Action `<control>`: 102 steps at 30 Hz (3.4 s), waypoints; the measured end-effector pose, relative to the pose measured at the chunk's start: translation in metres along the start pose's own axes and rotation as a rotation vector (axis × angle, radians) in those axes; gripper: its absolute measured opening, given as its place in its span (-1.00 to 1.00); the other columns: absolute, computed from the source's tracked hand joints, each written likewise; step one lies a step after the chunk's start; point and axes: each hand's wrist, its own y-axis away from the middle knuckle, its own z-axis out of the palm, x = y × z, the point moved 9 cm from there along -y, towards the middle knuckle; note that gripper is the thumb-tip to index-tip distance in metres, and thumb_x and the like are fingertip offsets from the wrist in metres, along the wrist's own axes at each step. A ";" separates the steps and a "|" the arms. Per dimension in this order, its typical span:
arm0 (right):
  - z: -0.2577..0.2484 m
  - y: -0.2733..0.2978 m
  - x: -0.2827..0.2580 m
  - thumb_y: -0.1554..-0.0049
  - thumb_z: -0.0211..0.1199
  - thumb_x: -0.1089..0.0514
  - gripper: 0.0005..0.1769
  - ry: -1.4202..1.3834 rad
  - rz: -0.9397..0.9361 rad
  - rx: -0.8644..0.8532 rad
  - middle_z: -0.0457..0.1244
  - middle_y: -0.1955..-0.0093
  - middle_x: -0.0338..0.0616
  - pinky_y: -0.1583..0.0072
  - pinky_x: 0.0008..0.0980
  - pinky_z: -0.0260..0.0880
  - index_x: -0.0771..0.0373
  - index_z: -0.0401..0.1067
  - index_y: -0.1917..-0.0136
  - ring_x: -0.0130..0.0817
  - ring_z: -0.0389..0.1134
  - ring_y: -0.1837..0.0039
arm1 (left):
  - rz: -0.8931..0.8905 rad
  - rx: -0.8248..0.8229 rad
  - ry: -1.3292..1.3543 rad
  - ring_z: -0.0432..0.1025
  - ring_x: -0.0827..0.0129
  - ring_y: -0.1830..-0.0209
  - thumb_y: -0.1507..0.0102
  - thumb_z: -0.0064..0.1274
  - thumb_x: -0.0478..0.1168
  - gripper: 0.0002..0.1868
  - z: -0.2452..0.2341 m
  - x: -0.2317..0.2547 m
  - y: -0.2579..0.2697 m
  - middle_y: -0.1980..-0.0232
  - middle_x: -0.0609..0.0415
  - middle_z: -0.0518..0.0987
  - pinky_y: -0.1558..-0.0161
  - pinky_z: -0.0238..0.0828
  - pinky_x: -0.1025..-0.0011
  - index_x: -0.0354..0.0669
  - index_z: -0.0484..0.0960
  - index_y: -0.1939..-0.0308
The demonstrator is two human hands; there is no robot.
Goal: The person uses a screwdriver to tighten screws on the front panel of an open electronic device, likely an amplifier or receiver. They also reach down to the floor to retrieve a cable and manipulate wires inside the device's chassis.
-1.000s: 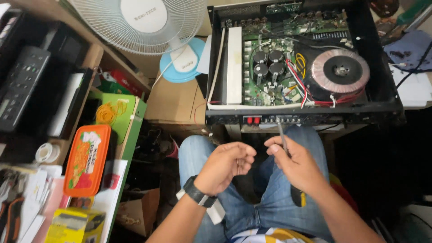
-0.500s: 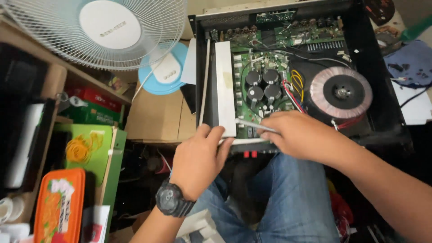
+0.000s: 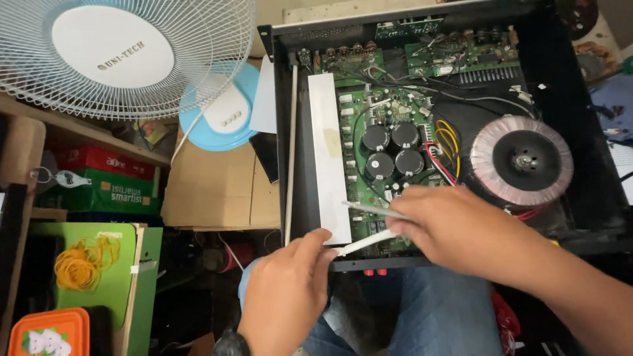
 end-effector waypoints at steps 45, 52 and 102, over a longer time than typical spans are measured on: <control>-0.080 -0.042 0.031 -0.02 0.79 -0.15 0.21 0.119 0.014 0.208 0.24 -0.67 0.23 -0.52 0.40 0.44 0.21 0.29 -0.76 0.43 0.42 -0.55 | -0.288 -0.014 -0.319 0.78 -0.25 0.22 -0.44 -0.06 0.31 -0.35 0.051 -0.029 -0.140 0.27 -0.24 0.78 0.24 0.75 -0.13 -0.31 0.56 0.01; -0.085 -0.036 0.029 -0.05 0.75 -0.11 0.16 0.055 0.019 0.234 0.28 -0.66 0.21 -0.53 0.29 0.43 0.29 0.34 -0.75 0.34 0.43 -0.57 | -0.239 -0.009 -0.289 0.74 -0.25 0.37 -0.44 -0.02 0.21 -0.41 0.052 -0.029 -0.143 0.39 -0.23 0.73 0.46 0.67 -0.09 -0.36 0.61 0.06; -0.077 -0.028 0.033 0.08 0.79 -0.13 0.22 -0.008 0.061 0.250 0.35 -0.57 0.25 -0.55 0.41 0.40 0.29 0.38 -0.71 0.45 0.41 -0.56 | -0.207 -0.184 -0.415 0.76 -0.08 0.31 -0.47 0.00 0.31 0.00 0.059 -0.020 -0.138 0.26 -0.30 0.79 0.45 0.69 -0.02 -0.72 0.43 -0.52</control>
